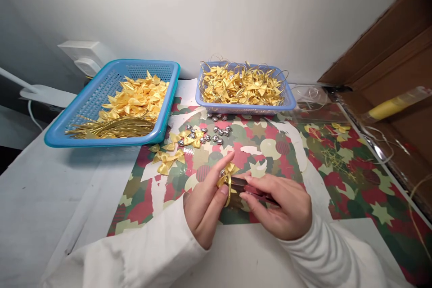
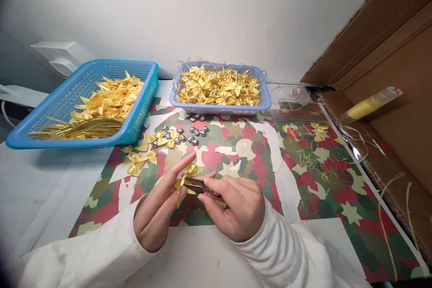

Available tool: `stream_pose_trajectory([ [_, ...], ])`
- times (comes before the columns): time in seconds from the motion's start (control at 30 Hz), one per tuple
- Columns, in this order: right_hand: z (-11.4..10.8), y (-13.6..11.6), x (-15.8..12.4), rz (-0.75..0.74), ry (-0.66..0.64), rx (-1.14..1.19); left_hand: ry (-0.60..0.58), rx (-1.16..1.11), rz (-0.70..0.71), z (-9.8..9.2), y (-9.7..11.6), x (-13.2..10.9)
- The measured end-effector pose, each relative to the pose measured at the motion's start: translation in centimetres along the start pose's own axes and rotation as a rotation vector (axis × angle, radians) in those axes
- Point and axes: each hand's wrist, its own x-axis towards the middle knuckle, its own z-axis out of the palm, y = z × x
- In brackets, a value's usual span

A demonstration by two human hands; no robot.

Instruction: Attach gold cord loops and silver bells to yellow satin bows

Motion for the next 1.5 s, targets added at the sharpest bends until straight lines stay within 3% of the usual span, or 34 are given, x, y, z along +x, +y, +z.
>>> stream_pose_trajectory([
  [0.7,-0.13,0.2,-0.37,-0.166,-0.027,-0.119,0.021,0.099,-0.001,0.16,0.61,-0.14],
  [1.5,-0.11,0.3,-0.44,-0.141,-0.039,-0.162,0.078,0.159,-0.03,0.43,0.77,0.05],
])
